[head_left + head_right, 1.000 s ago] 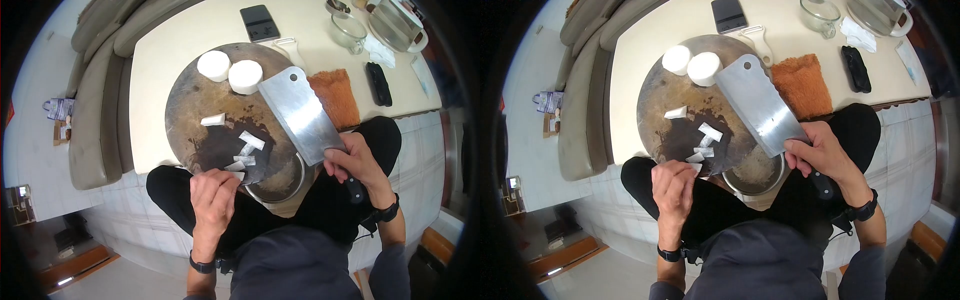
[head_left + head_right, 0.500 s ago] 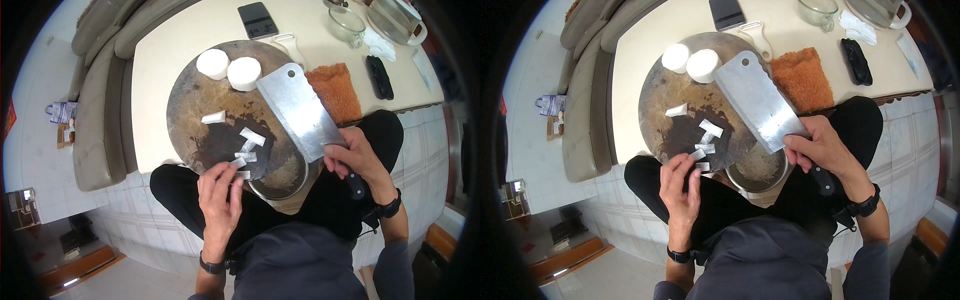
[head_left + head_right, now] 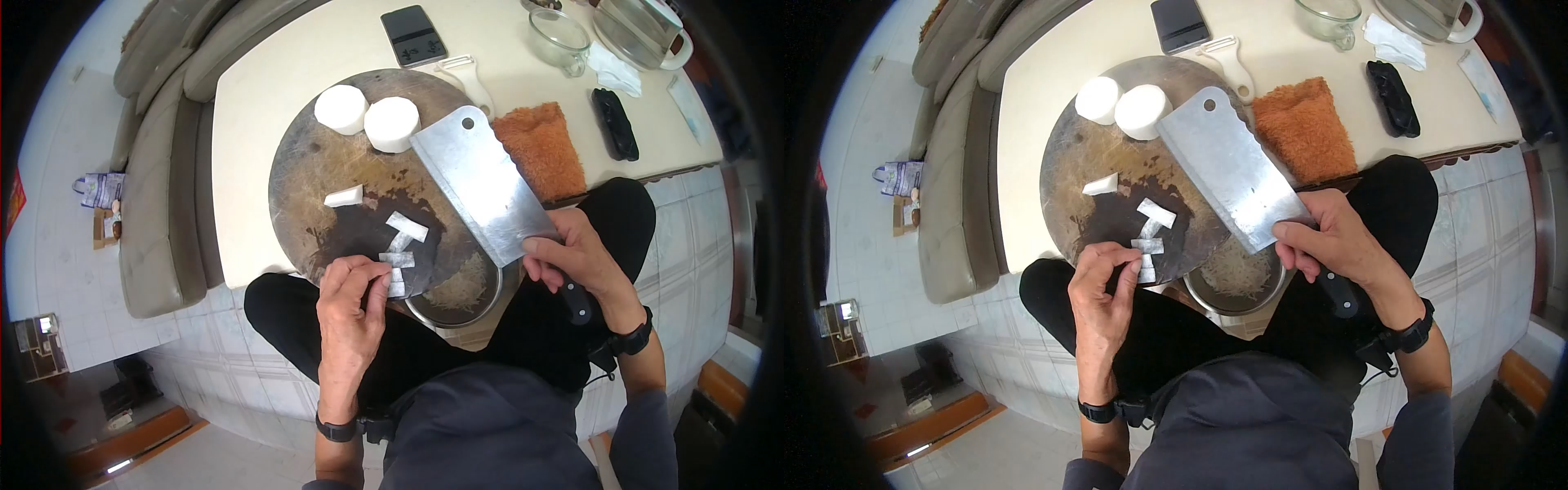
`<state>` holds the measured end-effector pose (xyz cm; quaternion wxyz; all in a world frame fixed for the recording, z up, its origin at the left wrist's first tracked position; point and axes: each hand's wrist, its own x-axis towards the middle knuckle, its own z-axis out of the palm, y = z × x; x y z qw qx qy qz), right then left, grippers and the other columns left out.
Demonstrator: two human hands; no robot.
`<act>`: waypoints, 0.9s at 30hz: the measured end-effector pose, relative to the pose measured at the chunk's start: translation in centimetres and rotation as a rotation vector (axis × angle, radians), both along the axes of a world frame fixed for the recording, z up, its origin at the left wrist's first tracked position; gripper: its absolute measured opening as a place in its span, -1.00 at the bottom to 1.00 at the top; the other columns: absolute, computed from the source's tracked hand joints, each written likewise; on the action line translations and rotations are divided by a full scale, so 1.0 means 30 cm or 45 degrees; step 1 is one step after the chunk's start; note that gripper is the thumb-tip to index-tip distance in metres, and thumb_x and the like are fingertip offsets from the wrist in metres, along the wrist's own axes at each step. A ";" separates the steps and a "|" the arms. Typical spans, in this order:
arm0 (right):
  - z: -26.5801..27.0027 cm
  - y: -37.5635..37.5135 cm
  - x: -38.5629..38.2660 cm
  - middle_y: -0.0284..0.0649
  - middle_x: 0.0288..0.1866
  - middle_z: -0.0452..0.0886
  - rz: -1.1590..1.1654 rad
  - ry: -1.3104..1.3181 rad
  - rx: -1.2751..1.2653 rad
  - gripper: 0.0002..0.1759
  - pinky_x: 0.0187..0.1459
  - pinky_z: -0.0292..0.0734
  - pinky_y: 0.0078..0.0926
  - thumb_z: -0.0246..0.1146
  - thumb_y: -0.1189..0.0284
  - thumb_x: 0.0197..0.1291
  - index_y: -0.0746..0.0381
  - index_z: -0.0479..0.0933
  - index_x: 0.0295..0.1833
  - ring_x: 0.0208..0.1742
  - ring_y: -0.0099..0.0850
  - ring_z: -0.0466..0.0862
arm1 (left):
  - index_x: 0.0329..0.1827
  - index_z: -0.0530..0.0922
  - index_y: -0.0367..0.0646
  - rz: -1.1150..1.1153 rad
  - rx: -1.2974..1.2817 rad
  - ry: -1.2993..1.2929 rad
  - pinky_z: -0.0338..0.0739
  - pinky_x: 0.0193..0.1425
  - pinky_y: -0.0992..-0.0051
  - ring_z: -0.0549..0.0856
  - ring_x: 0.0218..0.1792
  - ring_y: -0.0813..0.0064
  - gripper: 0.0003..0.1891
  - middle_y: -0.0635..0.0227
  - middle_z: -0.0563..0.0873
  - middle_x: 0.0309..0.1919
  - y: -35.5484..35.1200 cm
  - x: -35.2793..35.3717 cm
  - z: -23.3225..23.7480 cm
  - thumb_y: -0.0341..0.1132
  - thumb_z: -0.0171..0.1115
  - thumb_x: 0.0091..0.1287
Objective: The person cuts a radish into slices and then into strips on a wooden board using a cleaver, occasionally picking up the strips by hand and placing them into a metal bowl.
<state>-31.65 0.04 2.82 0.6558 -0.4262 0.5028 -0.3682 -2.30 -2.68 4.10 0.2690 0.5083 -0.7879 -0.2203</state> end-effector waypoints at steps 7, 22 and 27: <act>0.000 0.000 0.002 -0.34 -0.59 0.57 -0.015 0.026 0.001 -0.77 -0.64 0.37 -0.69 0.21 0.42 0.27 0.29 0.52 -0.43 -0.70 -0.70 0.44 | -0.21 0.65 -0.31 0.022 -0.135 -0.131 0.53 -0.10 0.35 0.65 -0.19 0.15 -0.81 0.15 0.66 -0.25 -0.085 -0.072 0.030 -0.53 0.42 0.11; -0.005 0.004 -0.003 -0.36 -0.58 0.58 0.022 0.036 -0.054 -0.78 -0.65 0.36 -0.72 0.20 0.42 0.27 0.30 0.53 -0.42 -0.69 -0.72 0.45 | -0.20 0.68 -0.20 -0.210 -0.400 -0.321 0.38 -0.05 0.33 0.63 -0.20 0.32 -0.78 0.33 0.67 -0.27 -0.129 -0.033 0.016 -0.56 0.38 0.07; -0.009 0.006 -0.008 -0.35 -0.57 0.58 0.023 0.010 -0.055 -0.79 -0.64 0.36 -0.71 0.20 0.43 0.27 0.32 0.52 -0.38 -0.68 -0.72 0.44 | -0.24 0.65 -0.21 -0.112 -0.637 -0.314 0.38 -0.06 0.32 0.63 -0.22 0.34 -0.79 0.34 0.65 -0.29 -0.135 -0.035 0.018 -0.58 0.39 0.04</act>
